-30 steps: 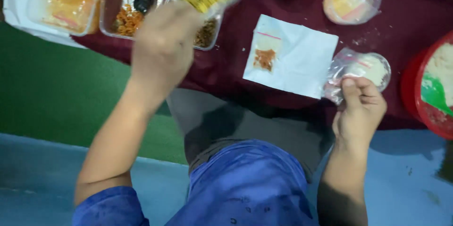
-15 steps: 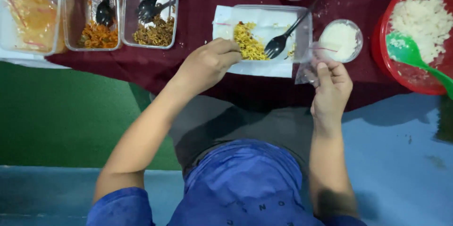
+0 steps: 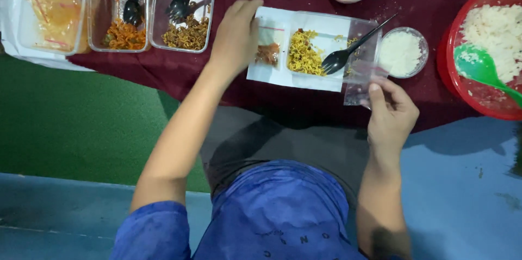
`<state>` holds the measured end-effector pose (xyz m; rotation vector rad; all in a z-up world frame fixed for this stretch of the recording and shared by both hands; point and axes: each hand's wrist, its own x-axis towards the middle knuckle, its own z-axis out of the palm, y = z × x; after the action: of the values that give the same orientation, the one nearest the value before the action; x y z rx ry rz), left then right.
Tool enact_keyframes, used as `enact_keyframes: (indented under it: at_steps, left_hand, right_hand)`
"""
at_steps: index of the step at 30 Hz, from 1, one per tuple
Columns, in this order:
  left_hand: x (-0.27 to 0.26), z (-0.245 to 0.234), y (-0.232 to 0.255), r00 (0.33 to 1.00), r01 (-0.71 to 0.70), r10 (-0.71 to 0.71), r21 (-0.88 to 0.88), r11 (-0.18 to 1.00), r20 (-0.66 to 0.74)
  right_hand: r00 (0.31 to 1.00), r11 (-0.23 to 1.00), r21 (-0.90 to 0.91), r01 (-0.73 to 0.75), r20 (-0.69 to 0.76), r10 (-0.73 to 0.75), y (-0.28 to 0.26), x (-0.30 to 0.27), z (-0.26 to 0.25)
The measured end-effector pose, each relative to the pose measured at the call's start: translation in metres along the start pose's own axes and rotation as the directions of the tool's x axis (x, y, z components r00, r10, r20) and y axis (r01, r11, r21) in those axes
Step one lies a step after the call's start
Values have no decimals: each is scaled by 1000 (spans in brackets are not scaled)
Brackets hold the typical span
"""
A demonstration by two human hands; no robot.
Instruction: Preparing small food portions by mixing ingredients and placing them on paper wrappers
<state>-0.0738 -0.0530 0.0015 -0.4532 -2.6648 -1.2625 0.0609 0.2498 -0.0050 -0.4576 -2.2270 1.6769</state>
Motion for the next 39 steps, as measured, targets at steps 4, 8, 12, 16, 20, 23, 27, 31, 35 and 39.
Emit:
enact_keyframes:
  at_steps: [4,8,12,16,20,23,27,31,35,39]
  left_hand:
    - [28,7,-17,954,103,-156,209,973,256]
    - [41,29,-59,964,-32,-46,287,957,262]
    - [46,33,-60,954,33,-119,297,954,276]
    - [44,35,-62,954,22,-109,296,955,280]
    - [35,-5,0,906,313,-317,62,948,281]
    - [21,-2,0,944,279,-252,-110,954,212]
    - [11,-6,9,889,432,-392,-153,889,236]
    - [3,-4,7,897,430,-392,-196,881,205]
    - [3,-14,8,885,448,-412,-160,879,216]
    - [5,-6,-19,931,351,-334,-110,930,147]
  right_hand:
    - [998,996,-80,43,41,-40,-6,11,7]
    - [930,843,-401,358,75,-360,7,22,8]
    - [947,847,-432,309,62,-314,-3,19,10]
    - [958,869,-408,281,65,-279,0,23,9]
    - [976,947,-240,216,66,-206,2,23,13]
    - [982,954,-230,191,40,-187,-6,22,19]
    - [984,956,-235,176,37,-172,-5,23,21]
    - [991,975,-180,133,39,-128,3,25,20]
    - [998,983,-169,66,2,-67,-11,22,24]
    - [996,978,-190,87,-3,-89,0,27,26]
